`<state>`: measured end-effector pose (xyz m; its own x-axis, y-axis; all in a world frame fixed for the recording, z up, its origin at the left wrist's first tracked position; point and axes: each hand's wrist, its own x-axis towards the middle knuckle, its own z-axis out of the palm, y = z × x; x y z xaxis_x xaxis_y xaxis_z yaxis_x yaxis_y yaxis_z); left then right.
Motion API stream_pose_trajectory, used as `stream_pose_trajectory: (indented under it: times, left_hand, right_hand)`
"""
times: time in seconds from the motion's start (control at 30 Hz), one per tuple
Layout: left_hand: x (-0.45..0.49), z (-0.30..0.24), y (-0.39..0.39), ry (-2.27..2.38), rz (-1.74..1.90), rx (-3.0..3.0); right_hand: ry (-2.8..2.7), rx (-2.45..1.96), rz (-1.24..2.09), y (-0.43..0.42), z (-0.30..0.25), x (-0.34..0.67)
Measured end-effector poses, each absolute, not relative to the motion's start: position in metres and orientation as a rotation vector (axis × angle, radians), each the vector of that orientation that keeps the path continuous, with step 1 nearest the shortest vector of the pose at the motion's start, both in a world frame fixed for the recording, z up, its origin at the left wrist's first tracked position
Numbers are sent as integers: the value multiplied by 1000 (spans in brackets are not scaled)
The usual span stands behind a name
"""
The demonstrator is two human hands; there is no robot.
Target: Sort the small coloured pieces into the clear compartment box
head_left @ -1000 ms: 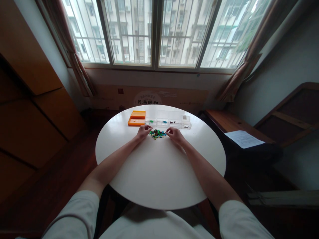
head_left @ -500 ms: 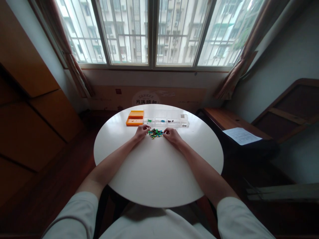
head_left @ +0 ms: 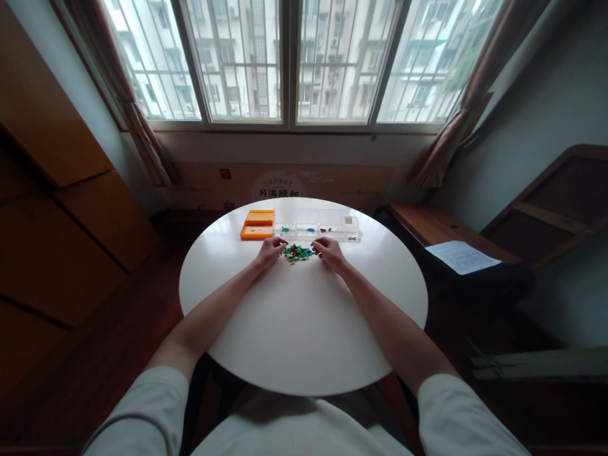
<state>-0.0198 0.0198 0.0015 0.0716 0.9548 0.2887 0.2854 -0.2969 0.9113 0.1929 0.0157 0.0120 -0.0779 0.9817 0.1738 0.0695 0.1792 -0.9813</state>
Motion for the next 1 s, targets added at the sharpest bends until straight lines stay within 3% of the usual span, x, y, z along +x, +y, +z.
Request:
stream_pose_trajectory:
  times: [0.23, 0.5, 0.73, 1.0]
  left_hand:
    - [-15, 5, 8, 1411, 1200, 2136]
    - [1, 8, -11, 1327, 1150, 2500]
    - [-14, 6, 7, 1588, 1260, 2286]
    - [-8, 3, -2, 1351, 1093, 2686]
  right_hand:
    - [-1048, -1012, 1473, 3, 18, 180]
    - [-1081, -941, 1580, 1, 17, 182]
    - [-1173, -877, 1562, 5, 9, 180]
    - [-1230, -809, 1614, 10, 4, 182]
